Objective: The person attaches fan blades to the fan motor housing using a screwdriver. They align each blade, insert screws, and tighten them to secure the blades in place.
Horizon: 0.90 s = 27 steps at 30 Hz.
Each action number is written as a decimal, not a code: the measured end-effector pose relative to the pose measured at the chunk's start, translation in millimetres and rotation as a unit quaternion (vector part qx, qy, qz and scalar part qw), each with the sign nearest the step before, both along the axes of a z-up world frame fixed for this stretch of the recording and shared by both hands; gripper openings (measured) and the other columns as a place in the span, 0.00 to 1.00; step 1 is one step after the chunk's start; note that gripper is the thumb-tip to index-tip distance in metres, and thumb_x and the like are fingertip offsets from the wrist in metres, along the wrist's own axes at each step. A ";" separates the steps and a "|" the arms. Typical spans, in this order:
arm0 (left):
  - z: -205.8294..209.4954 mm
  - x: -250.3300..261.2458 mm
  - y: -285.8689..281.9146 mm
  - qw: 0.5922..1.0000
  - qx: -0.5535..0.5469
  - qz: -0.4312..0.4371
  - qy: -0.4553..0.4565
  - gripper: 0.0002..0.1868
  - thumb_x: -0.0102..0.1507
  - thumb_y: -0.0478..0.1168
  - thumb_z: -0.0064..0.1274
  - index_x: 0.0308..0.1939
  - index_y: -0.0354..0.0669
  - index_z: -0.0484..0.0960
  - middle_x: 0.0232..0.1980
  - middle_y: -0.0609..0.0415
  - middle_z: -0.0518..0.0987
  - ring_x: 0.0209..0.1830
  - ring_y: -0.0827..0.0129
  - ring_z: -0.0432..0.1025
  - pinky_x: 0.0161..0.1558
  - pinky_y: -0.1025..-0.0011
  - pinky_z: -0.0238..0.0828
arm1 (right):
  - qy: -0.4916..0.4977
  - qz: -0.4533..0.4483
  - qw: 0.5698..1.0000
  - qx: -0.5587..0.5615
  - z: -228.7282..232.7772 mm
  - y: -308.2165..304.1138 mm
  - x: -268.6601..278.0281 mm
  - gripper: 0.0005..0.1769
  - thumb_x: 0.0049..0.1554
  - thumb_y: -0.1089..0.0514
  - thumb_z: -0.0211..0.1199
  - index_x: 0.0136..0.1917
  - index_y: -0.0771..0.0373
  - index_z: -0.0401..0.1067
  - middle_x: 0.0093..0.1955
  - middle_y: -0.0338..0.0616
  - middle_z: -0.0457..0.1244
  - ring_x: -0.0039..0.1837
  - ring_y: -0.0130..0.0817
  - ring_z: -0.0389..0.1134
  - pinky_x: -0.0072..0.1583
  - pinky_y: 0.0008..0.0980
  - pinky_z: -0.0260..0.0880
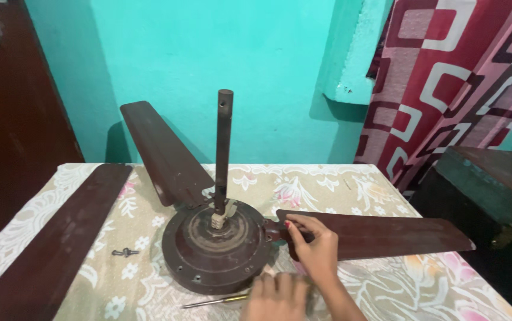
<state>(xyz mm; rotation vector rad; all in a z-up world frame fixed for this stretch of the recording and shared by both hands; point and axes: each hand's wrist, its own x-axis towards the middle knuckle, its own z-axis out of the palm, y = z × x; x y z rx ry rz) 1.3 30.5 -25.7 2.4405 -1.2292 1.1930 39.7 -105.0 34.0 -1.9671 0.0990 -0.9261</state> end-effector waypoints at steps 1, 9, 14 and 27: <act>15.8 -8.6 0.6 1.000 0.004 -0.002 0.005 0.22 0.60 0.45 0.52 0.52 0.35 0.82 0.33 0.45 0.76 0.26 0.56 0.77 0.34 0.51 0.80 | 0.012 -0.011 1.000 0.012 -1.4 -0.9 1.6 0.12 0.52 0.63 0.71 0.51 0.61 0.83 0.48 0.43 0.75 0.45 0.27 0.76 0.49 0.26 0.75; 120.0 -41.8 37.7 0.937 -0.277 -0.165 0.130 0.33 0.62 0.37 0.49 0.73 0.44 0.67 0.54 0.37 0.79 0.41 0.50 0.83 0.36 0.58 0.82 | -0.010 0.006 0.999 0.048 -11.4 -11.9 4.4 0.14 0.53 0.65 0.69 0.54 0.63 0.81 0.47 0.46 0.75 0.47 0.27 0.74 0.50 0.25 0.75; 137.8 -20.5 51.4 0.925 -0.293 -0.083 0.229 0.33 0.67 0.38 0.53 0.75 0.53 0.61 0.51 0.42 0.82 0.37 0.50 0.83 0.32 0.56 0.82 | 0.001 0.007 0.999 0.043 -3.9 -3.0 -0.8 0.12 0.53 0.65 0.69 0.51 0.63 0.82 0.47 0.46 0.76 0.45 0.29 0.77 0.49 0.28 0.76; 168.1 -8.6 79.9 0.911 -0.242 -0.005 0.334 0.44 0.61 0.39 0.56 0.79 0.57 0.52 0.37 0.40 0.85 0.27 0.47 0.82 0.30 0.51 0.80 | -0.002 0.007 0.999 -0.041 16.4 12.2 -1.2 0.11 0.50 0.63 0.71 0.49 0.62 0.84 0.45 0.49 0.75 0.45 0.34 0.78 0.48 0.30 0.76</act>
